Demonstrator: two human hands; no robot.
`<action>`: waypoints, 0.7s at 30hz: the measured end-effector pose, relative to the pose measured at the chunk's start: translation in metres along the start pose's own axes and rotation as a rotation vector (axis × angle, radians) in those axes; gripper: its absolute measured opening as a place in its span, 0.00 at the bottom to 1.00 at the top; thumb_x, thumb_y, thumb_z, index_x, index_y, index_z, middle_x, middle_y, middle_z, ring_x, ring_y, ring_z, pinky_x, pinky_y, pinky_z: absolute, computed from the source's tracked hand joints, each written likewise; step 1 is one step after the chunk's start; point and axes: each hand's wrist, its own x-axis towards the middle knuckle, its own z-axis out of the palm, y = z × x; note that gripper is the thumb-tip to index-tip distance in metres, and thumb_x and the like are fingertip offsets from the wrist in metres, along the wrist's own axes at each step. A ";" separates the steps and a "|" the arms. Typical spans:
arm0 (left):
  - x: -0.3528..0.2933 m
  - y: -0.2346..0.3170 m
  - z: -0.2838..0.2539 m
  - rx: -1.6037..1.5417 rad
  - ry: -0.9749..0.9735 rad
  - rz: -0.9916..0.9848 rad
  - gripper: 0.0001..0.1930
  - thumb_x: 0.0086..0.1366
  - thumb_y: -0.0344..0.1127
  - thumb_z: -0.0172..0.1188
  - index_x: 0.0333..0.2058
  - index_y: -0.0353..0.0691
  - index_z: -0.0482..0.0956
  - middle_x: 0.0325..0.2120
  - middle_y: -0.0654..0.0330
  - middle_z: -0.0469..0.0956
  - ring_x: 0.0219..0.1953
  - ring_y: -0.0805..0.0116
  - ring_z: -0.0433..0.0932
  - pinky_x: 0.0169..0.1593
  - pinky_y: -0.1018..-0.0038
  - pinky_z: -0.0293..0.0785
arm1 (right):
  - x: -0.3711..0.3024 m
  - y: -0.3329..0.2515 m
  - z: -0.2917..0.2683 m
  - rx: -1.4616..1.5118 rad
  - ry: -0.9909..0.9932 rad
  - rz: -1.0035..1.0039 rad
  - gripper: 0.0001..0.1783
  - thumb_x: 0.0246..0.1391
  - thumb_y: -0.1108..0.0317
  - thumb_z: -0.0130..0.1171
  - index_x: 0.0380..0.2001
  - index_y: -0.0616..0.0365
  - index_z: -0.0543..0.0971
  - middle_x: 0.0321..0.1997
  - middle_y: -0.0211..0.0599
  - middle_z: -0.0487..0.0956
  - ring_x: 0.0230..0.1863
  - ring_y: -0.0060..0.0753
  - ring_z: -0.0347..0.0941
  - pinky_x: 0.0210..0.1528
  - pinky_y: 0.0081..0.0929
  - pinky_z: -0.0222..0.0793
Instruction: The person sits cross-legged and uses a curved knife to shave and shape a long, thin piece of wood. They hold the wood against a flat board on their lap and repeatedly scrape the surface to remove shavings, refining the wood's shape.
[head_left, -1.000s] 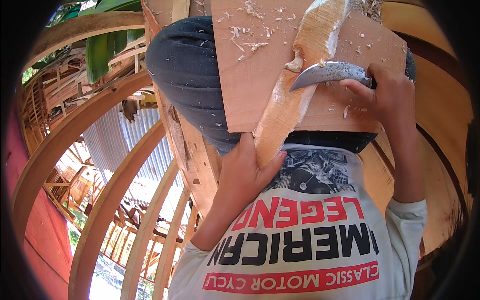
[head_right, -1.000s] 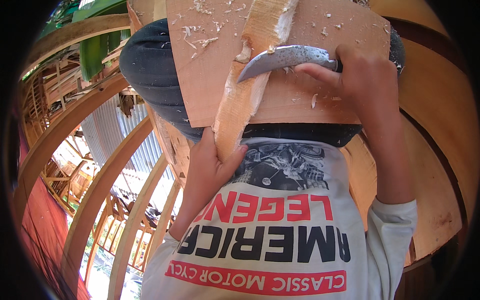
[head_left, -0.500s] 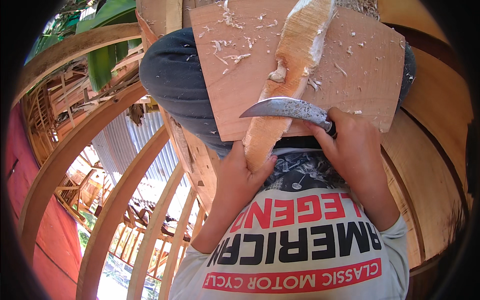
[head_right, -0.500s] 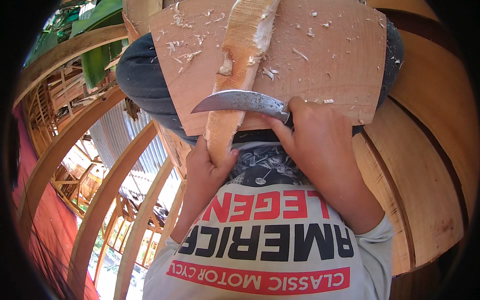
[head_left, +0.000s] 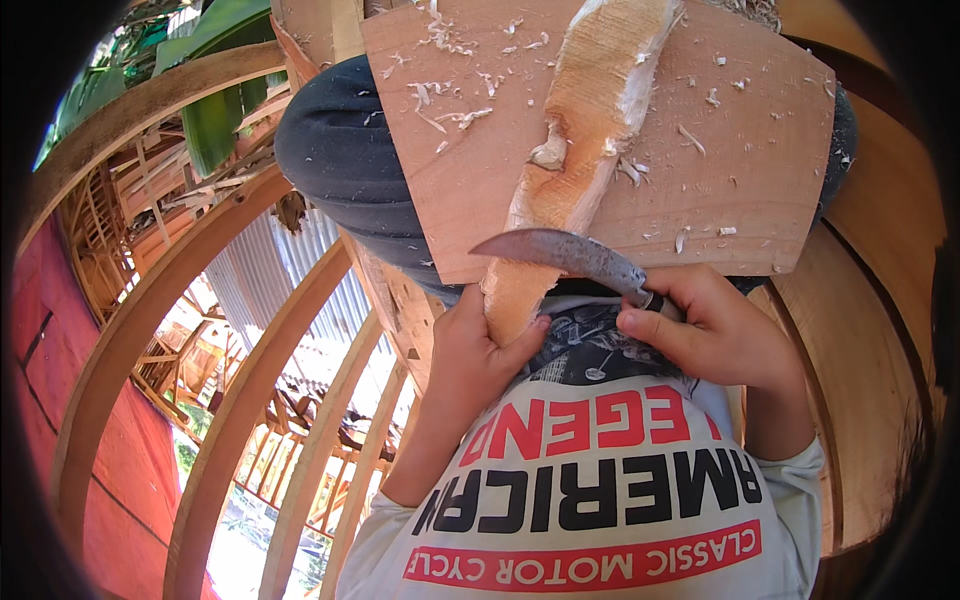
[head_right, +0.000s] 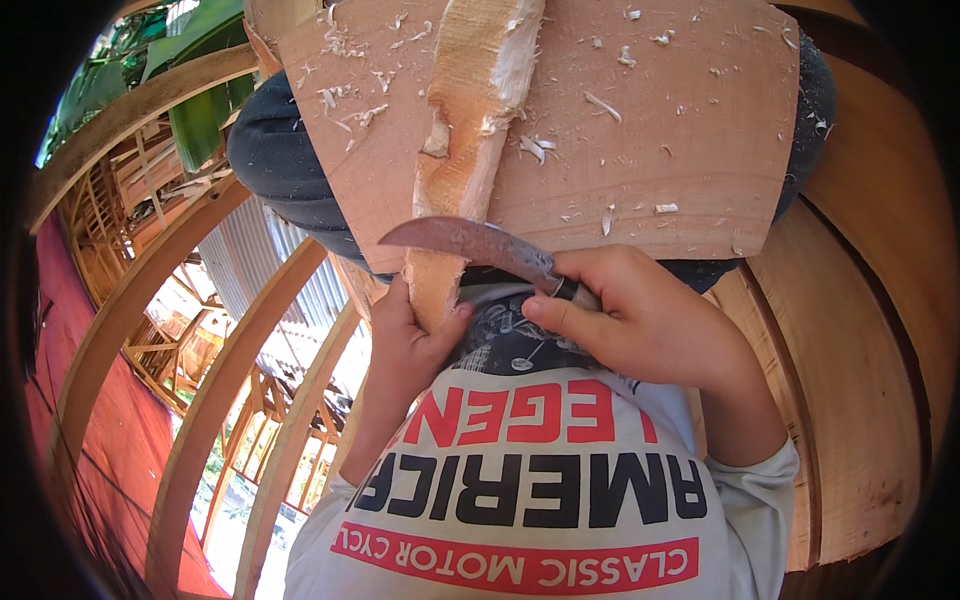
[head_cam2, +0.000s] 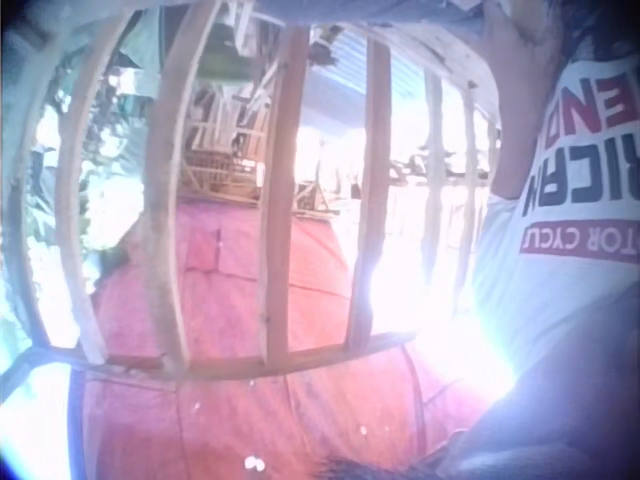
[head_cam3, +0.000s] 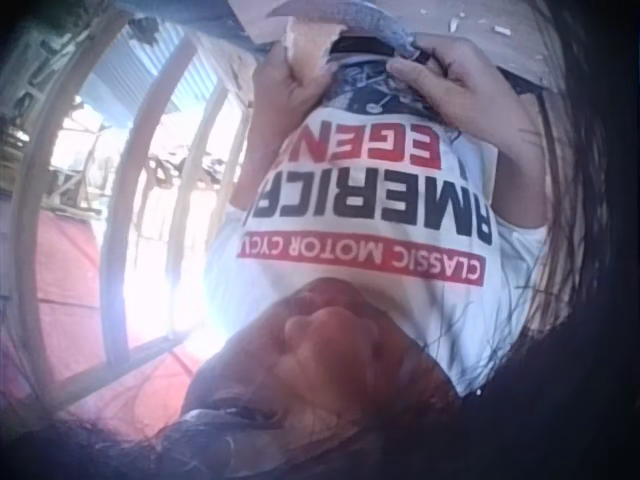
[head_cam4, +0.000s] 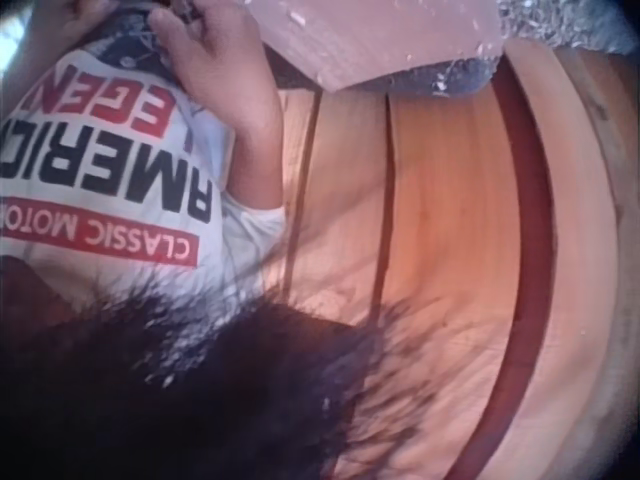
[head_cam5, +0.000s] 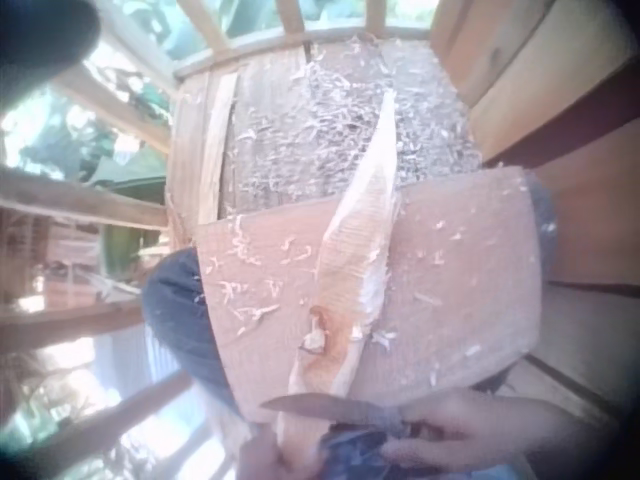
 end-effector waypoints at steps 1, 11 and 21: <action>-0.002 0.002 -0.002 0.012 0.003 -0.016 0.23 0.52 0.42 0.67 0.40 0.31 0.71 0.30 0.45 0.78 0.33 0.51 0.80 0.37 0.67 0.74 | -0.001 -0.010 -0.005 0.080 0.045 0.065 0.14 0.59 0.62 0.55 0.29 0.63 0.76 0.14 0.20 0.68 0.17 0.07 0.58 0.17 0.12 0.51; 0.001 0.003 -0.001 0.001 0.030 0.006 0.23 0.52 0.41 0.67 0.40 0.32 0.72 0.30 0.47 0.79 0.33 0.54 0.80 0.37 0.68 0.74 | -0.002 -0.019 -0.016 0.100 0.254 0.049 0.18 0.63 0.58 0.48 0.27 0.61 0.76 0.13 0.20 0.66 0.14 0.08 0.57 0.15 0.13 0.50; -0.001 -0.003 -0.001 -0.009 0.023 -0.014 0.24 0.52 0.43 0.67 0.40 0.31 0.72 0.29 0.47 0.79 0.32 0.56 0.80 0.36 0.68 0.73 | -0.005 -0.013 -0.019 0.268 -0.059 0.157 0.16 0.64 0.60 0.45 0.31 0.62 0.74 0.14 0.22 0.68 0.11 0.11 0.59 0.14 0.13 0.54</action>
